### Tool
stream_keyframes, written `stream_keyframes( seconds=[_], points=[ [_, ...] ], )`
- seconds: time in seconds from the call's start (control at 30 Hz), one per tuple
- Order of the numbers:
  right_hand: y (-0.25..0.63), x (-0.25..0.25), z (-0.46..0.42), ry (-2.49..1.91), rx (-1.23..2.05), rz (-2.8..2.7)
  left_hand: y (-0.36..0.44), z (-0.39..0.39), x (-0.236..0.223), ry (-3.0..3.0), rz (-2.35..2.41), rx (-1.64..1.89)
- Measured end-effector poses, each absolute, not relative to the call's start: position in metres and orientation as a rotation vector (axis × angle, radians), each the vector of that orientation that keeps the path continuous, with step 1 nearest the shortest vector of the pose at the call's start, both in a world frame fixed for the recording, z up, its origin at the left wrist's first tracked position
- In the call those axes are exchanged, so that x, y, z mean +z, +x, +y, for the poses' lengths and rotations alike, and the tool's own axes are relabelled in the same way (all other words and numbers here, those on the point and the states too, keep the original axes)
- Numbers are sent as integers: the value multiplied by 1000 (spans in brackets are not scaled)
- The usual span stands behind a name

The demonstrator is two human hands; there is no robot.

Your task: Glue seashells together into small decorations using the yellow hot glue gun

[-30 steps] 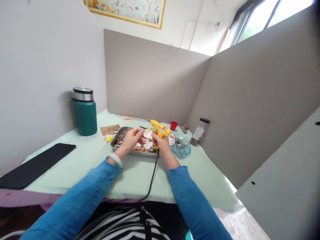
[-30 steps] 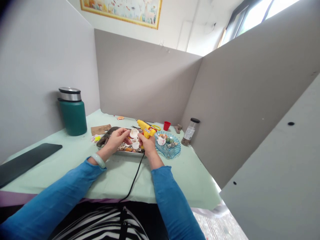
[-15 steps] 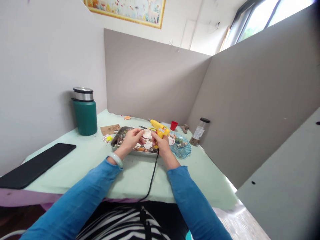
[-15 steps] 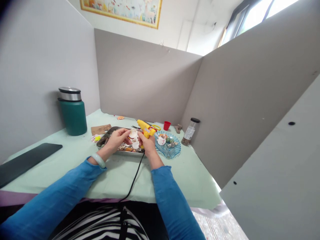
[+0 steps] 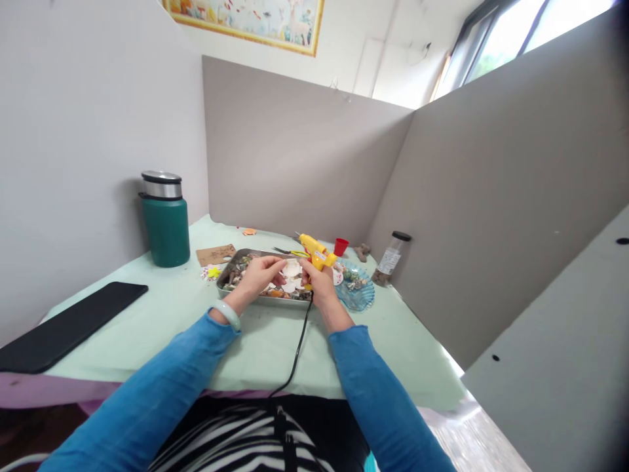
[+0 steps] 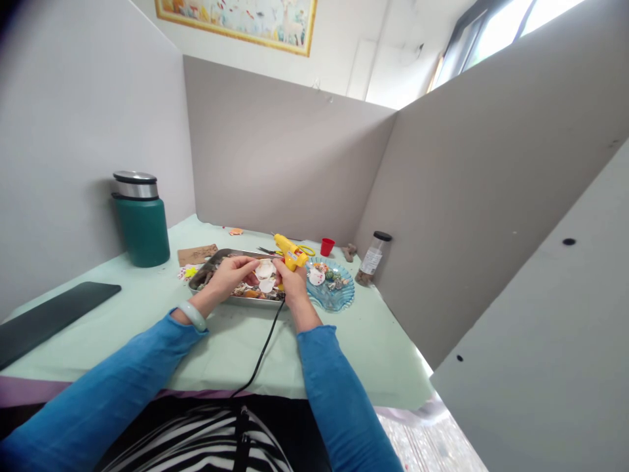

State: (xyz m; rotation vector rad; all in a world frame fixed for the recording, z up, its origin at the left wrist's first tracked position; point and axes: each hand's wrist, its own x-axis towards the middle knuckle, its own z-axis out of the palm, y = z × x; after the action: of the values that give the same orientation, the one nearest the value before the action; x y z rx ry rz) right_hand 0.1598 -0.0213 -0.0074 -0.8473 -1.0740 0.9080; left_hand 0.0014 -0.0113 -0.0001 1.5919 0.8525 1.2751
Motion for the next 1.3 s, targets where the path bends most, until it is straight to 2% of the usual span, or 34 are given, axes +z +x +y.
stream_keyframes(
  seconds=[0.63,1.3],
  points=[
    [157,-7,-25,-784,990,-1137,-6,-5,-4,1482,658,1191],
    [157,-6,-26,-809,958,-1120,-5,-7,-1,1520,677,1163]
  ],
)
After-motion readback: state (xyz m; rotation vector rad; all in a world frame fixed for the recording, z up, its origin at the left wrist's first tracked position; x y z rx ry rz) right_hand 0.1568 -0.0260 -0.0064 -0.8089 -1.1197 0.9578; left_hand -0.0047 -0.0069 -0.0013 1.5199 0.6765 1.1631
